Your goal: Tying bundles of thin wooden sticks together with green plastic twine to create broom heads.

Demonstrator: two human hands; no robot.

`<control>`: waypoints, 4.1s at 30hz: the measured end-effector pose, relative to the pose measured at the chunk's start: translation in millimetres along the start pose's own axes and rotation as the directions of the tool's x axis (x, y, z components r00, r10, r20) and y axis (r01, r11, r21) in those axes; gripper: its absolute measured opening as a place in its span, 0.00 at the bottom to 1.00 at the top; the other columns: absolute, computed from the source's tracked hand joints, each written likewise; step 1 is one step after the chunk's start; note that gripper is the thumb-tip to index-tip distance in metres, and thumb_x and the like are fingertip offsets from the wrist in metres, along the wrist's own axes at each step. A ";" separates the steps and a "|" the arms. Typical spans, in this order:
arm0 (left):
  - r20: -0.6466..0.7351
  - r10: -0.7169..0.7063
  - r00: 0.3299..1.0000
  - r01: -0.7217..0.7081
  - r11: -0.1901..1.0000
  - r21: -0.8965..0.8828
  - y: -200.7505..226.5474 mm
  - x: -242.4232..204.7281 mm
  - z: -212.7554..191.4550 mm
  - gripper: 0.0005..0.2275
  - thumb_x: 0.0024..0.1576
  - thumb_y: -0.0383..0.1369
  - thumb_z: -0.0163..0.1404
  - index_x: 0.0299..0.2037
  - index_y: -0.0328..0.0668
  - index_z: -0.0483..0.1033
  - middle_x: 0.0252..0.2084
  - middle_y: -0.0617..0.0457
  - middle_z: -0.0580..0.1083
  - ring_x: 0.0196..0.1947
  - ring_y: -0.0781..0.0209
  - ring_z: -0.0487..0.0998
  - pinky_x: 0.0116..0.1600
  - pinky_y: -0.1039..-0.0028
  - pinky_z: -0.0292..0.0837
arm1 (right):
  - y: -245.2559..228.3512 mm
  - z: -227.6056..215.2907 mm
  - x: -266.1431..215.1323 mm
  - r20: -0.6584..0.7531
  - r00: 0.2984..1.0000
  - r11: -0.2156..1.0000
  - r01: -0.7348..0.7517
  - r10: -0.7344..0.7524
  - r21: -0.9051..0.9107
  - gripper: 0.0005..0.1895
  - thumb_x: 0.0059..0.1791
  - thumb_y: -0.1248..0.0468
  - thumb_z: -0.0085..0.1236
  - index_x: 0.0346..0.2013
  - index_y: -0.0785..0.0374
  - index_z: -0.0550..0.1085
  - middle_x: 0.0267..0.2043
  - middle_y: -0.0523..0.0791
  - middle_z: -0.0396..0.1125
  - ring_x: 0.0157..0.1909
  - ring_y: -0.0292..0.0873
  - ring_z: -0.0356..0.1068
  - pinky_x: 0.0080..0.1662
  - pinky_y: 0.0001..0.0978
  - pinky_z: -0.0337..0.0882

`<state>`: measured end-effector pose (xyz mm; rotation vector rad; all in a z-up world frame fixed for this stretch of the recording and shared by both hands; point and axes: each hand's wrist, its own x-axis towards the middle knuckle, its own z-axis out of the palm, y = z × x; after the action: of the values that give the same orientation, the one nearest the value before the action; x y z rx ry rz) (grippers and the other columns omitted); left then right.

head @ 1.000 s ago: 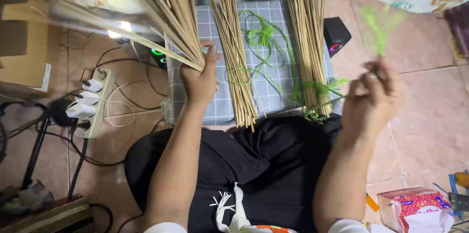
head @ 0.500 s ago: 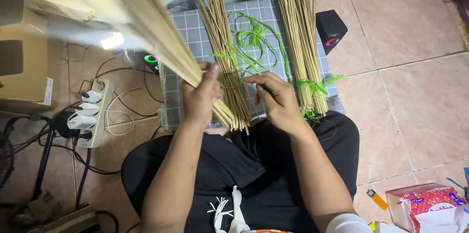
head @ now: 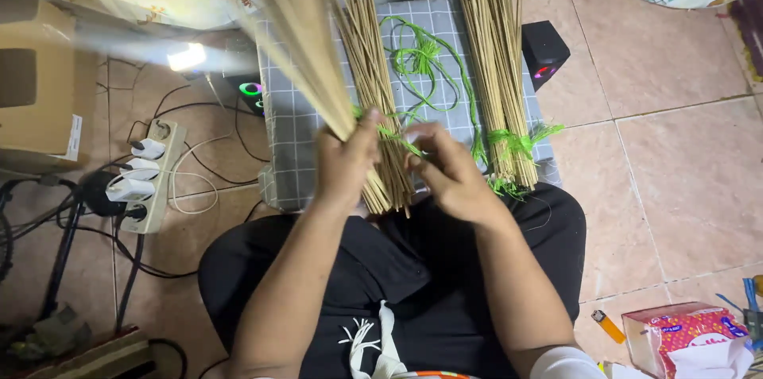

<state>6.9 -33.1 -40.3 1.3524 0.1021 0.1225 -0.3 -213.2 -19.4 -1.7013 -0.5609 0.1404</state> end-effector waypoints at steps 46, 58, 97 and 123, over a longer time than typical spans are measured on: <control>0.025 0.191 0.981 -0.174 0.936 -0.305 6.1 1.2 3.0 0.15 0.67 0.40 0.48 0.30 0.40 0.70 0.13 0.60 0.59 0.14 0.71 0.65 0.33 0.76 0.72 | -4.4 56.7 8.8 -0.080 0.954 0.929 -0.298 0.288 -0.221 0.10 0.41 0.66 0.62 0.33 0.67 0.72 0.19 0.50 0.66 0.25 0.49 0.68 0.34 0.41 0.70; 0.019 0.172 0.985 -0.157 0.935 -0.319 30.3 -24.2 -3.3 0.22 0.58 0.28 0.54 0.63 0.35 0.67 0.52 0.47 0.76 0.49 0.59 0.78 0.57 0.71 0.74 | 3.7 47.3 -0.6 -0.191 0.963 0.729 -0.268 0.189 -0.630 0.20 0.42 0.52 0.66 0.39 0.61 0.74 0.25 0.54 0.73 0.35 0.62 0.76 0.39 0.54 0.76; 0.640 -0.375 0.671 -0.684 0.019 0.729 177.8 -83.1 -5.5 0.11 0.54 0.31 0.56 0.41 0.31 0.73 0.31 0.37 0.78 0.32 0.41 0.83 0.34 0.53 0.81 | -98.5 -34.1 -28.0 0.045 0.998 0.940 0.025 -0.043 0.340 0.38 0.50 0.79 0.51 0.72 0.66 0.48 0.33 0.59 0.73 0.36 0.55 0.75 0.43 0.46 0.74; 0.636 -0.421 0.646 -0.648 0.138 0.749 195.4 -100.9 0.3 0.12 0.56 0.32 0.55 0.44 0.30 0.74 0.34 0.38 0.79 0.35 0.44 0.84 0.36 0.57 0.83 | -106.4 -25.1 -30.5 0.185 0.982 0.987 -0.074 0.047 0.142 0.02 0.48 0.74 0.62 0.35 0.71 0.79 0.31 0.51 0.73 0.34 0.44 0.71 0.37 0.34 0.75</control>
<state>-98.5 -6.8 151.0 2.7449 -0.9124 -0.5382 -47.5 -237.8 80.8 -1.5702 -0.6177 0.3753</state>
